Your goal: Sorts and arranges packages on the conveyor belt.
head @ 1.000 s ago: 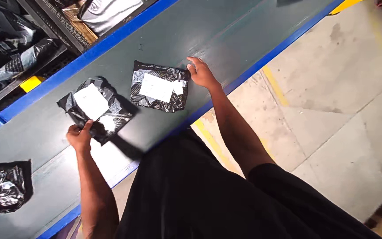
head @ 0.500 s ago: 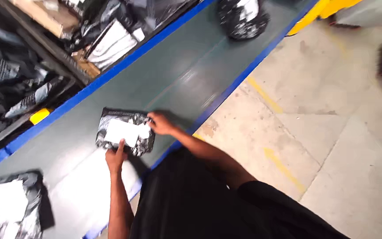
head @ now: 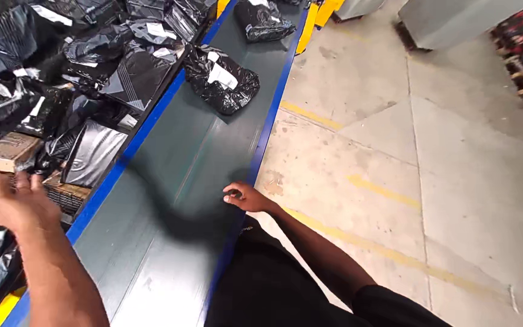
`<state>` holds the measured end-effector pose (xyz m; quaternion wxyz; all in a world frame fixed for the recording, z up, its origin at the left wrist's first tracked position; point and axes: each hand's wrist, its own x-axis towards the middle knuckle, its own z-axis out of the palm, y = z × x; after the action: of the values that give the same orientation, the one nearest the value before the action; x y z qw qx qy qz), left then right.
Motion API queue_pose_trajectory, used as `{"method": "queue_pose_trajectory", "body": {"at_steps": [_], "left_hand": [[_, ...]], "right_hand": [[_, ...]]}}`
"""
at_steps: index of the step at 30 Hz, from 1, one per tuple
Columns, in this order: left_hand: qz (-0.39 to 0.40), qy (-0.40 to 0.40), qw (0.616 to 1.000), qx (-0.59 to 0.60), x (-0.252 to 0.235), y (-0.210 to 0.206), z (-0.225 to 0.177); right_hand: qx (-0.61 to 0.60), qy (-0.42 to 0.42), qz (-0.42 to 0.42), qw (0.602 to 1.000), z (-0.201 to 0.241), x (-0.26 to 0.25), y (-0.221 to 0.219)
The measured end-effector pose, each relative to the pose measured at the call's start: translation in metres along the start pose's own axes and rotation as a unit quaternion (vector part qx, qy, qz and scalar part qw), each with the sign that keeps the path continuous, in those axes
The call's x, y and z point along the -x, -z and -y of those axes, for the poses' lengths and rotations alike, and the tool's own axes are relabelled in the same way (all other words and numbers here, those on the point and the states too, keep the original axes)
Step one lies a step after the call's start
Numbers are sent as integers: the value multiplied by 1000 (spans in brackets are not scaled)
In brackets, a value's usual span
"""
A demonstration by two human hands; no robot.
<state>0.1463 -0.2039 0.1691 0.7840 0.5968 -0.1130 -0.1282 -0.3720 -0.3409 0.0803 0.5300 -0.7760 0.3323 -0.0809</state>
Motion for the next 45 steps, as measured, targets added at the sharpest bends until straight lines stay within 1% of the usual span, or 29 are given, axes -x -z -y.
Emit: {"method": "queue_pose_trajectory", "body": {"at_steps": [1, 3, 4, 5, 7, 8, 9, 10, 12, 15, 16, 18, 20, 22, 24, 26, 27, 28, 30, 32, 33, 35, 36, 38, 41, 42, 43, 45], "left_hand": [[61, -5, 997, -39, 17, -20, 15], [193, 2, 974, -118, 76, -48, 46], [237, 21, 958, -157, 110, -57, 62], [257, 43, 947, -187, 145, -64, 78], [260, 98, 937, -213, 206, -68, 111], [255, 130, 934, -214, 231, -68, 123], [249, 162, 931, -212, 251, -70, 131], [241, 190, 929, -209, 265, -71, 136], [223, 221, 928, -201, 274, -80, 142], [217, 223, 932, -188, 255, -110, 150], [220, 217, 933, -184, 244, -123, 153], [221, 203, 937, -179, 216, -152, 164], [214, 195, 938, -189, 189, -173, 176], [200, 188, 944, -186, 167, -186, 190], [168, 181, 955, -166, 161, -189, 191], [109, 172, 962, -183, 157, -183, 176], [77, 160, 962, -206, 157, -176, 169], [58, 152, 955, -248, 160, -160, 159], [47, 147, 940, -304, 160, -140, 139], [54, 181, 940, -285, 180, -118, 120], [54, 186, 939, -283, 190, -104, 111], [26, 174, 943, -283, 206, -87, 99], [9, 175, 949, -263, 217, -76, 95], [-25, 202, 962, -180, 242, -46, 83], [-63, 258, 961, -81, 276, 1, 55], [-58, 256, 963, -59, 280, 11, 42], [-40, 239, 969, -39, 279, 20, 30], [-5, 181, 983, -9, 263, 29, 0]], "right_hand": [[25, -6, -40, 999, -9, -18, 27], [76, -9, -100, 992, -20, -68, 85], [99, -3, -129, 987, -21, -99, 115], [119, 8, -158, 980, -19, -134, 148], [143, 23, -219, 965, -5, -198, 204], [146, 26, -245, 958, 2, -226, 227], [156, 33, -272, 949, 1, -258, 246], [158, 37, -285, 945, -3, -289, 261], [146, 9, -264, 953, -10, -333, 270], [151, -56, -155, 975, -26, -360, 248], [152, -67, -121, 979, -34, -359, 232], [168, -71, -80, 980, -42, -348, 200], [178, -67, -79, 979, -39, -326, 167], [169, -69, -66, 981, -30, -301, 136], [121, -73, -25, 990, -25, -268, 101], [36, -58, -13, 998, -28, -234, 61], [-11, -44, -15, 999, -32, -216, 43], [-57, -28, -18, 998, -35, -194, 22], [-127, 2, -27, 991, -31, -167, -10], [-164, -2, -4, 986, -16, -132, -36], [-177, -12, 17, 984, -4, -114, -46], [-195, -11, 45, 980, 23, -90, -50], [-205, -3, 62, 977, 35, -75, -51], [-215, 38, 108, 970, 60, -53, -57], [-208, 124, 169, 955, 103, -44, -72], [-203, 153, 189, 948, 120, -51, -74], [-198, 183, 207, 941, 139, -60, -74], [-198, 251, 219, 922, 185, -84, -71]]}}
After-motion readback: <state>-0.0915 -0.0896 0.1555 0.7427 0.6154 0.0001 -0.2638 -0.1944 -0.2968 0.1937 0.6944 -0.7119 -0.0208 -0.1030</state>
